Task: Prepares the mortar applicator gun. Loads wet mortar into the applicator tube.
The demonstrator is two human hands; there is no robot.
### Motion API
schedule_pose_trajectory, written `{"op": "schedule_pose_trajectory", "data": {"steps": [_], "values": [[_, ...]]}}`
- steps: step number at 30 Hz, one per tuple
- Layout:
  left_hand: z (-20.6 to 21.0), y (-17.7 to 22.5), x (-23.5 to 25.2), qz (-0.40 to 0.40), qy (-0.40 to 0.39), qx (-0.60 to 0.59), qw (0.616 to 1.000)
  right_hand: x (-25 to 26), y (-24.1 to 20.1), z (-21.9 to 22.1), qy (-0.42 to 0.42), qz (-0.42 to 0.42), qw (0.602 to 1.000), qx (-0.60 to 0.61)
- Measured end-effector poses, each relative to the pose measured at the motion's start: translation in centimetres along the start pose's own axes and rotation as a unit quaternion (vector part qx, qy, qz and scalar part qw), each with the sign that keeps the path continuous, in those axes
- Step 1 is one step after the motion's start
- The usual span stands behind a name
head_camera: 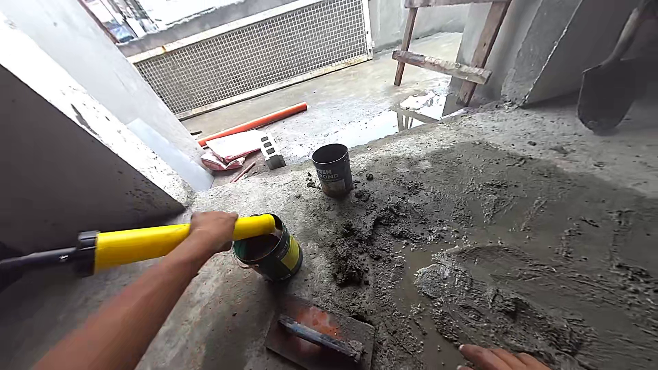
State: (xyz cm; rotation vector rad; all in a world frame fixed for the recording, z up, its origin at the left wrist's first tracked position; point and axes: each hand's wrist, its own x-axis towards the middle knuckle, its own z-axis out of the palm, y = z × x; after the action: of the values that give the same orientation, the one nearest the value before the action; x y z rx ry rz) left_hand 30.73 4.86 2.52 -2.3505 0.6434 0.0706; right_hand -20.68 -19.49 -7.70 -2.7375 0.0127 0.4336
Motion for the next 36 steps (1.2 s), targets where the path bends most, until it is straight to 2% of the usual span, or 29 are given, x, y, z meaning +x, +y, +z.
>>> {"op": "schedule_pose_trajectory", "data": {"steps": [4,7,10,14,18,21,24,27,30,32,36], "values": [[-2.3,-4.0,-2.6,0.042,-0.005,0.009,0.999,-0.3,0.3,-0.3,-0.009,-0.015,1.0,-0.006],[-3.0,-4.6,-5.4,0.101,0.008,-0.08,0.992,-0.5,0.3,-1.7,-0.028,-0.051,0.998,-0.005],[-3.3,-3.8,-9.8,0.167,0.039,-0.236,0.957,-0.6,-0.1,-2.2,-0.018,-0.081,0.997,0.014],[-2.3,-2.1,-15.1,0.239,0.068,-0.378,0.892,-0.4,-1.9,-2.1,0.1,-0.106,0.984,0.104],[-2.2,0.4,-19.6,0.299,0.065,-0.46,0.834,0.2,-3.5,-2.7,0.219,-0.117,0.941,0.232],[-3.0,2.3,-22.3,0.33,0.064,-0.482,0.809,0.5,-4.9,-4.1,0.317,-0.132,0.881,0.325],[-3.3,3.6,-24.1,0.364,0.083,-0.492,0.786,0.2,-6.6,-6.1,0.365,-0.153,0.823,0.407],[-3.6,4.8,-25.5,0.393,0.094,-0.5,0.766,-0.1,-7.7,-7.1,0.408,-0.193,0.793,0.41],[-4.0,5.9,-26.5,0.406,0.106,-0.495,0.761,-0.6,-8.5,-7.5,0.42,-0.222,0.786,0.395],[-4.4,6.2,-26.8,0.402,0.112,-0.486,0.768,-1.2,-8.8,-8.3,0.405,-0.217,0.8,0.386],[-4.9,8.2,-28.6,0.367,0.111,-0.442,0.811,-3.7,-8.4,-8.1,0.388,-0.158,0.831,0.366]]}}
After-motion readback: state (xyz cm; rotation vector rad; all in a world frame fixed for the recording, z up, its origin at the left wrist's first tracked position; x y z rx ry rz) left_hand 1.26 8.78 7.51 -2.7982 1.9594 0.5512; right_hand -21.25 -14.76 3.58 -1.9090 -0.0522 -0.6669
